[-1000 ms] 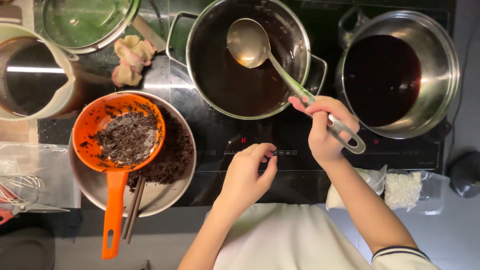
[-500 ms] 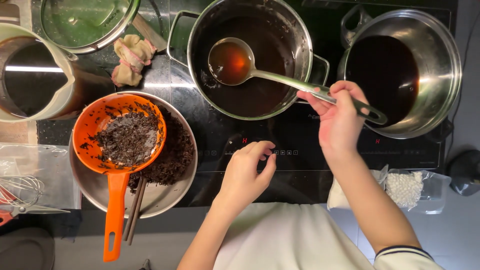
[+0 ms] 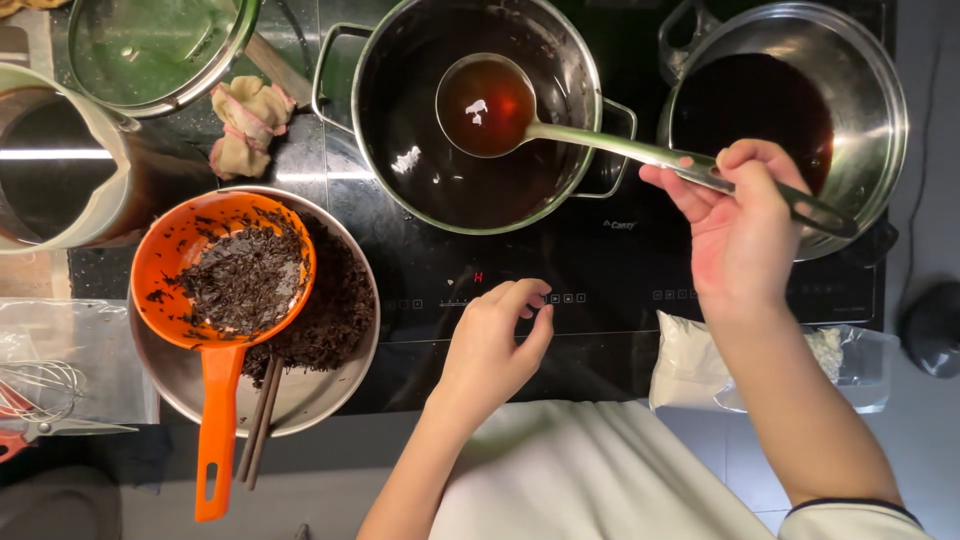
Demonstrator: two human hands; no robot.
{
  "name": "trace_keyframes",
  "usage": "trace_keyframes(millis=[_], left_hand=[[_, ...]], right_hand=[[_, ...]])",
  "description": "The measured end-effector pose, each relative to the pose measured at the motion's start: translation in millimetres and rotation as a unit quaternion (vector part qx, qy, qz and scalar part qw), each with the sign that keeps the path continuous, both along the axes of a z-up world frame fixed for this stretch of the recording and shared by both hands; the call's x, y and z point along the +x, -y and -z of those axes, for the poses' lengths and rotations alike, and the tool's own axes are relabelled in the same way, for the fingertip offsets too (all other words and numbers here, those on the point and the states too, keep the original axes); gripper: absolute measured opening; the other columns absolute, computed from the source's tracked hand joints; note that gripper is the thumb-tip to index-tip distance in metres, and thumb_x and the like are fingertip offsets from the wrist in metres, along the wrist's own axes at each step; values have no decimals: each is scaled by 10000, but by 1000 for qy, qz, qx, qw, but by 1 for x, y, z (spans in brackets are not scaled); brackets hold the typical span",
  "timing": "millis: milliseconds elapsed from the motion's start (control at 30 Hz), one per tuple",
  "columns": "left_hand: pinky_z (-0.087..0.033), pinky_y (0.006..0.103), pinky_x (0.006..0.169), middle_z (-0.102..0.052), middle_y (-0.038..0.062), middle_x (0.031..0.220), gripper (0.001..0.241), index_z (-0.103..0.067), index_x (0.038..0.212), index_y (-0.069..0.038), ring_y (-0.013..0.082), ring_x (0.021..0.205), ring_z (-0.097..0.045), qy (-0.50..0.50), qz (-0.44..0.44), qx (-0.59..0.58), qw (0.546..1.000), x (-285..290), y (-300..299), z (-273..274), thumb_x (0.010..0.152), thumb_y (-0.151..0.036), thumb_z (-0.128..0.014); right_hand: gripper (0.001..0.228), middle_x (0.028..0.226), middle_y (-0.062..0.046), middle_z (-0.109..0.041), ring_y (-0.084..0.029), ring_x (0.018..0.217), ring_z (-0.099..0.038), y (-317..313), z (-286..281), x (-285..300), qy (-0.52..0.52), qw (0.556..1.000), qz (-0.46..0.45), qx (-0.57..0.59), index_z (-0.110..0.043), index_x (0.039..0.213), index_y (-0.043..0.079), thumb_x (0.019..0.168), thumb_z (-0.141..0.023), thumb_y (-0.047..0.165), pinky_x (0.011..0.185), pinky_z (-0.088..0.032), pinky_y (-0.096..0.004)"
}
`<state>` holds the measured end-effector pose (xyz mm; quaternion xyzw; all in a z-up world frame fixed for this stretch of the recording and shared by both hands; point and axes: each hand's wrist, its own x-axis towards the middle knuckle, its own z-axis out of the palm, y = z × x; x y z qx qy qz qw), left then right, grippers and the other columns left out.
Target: Scooping and straining cooked tea leaves from liquid at a stove.
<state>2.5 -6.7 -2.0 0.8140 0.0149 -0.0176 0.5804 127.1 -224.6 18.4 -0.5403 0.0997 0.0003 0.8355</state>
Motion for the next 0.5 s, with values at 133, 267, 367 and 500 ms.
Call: trace_keyframes(millis=[133,267,367,500], left_hand=[[-582,337,729,-732,130,906,162,-690,1045,-3,244,822,-735,5,2,5,1000,-1,5,-1,911,-95,-685],[-579,333,727,-736,126,919,163,-692,1046,-6,240,831,-733,-3,10,8,1000,-1,11,-6,915,-102,-685],[-577,334,730,-739,123,925,168,-694,1050,-7,238,835,-732,-6,20,9,1000,-1,18,-8,915,-106,-684],[-577,337,741,-744,121,949,189,-694,1070,-9,239,836,-730,3,31,13,999,0,31,-7,913,-113,-688]], right_hand=[[84,969,-125,-644,-420,967,-748,5,-2,-2,2,1000,-3,-1,-578,1032,11,1066,-502,0,924,-682,-435],[84,972,-125,-657,-417,982,-750,11,-4,-6,-4,1000,-5,1,-580,1023,20,1041,-498,7,934,-674,-430],[78,987,-125,-660,-416,992,-743,21,-4,-10,-1,1000,-2,9,-578,1028,20,1049,-503,10,950,-670,-440],[81,998,-119,-664,-416,988,-743,39,-13,-17,2,1000,10,22,-584,1042,27,1056,-504,23,975,-673,-447]])
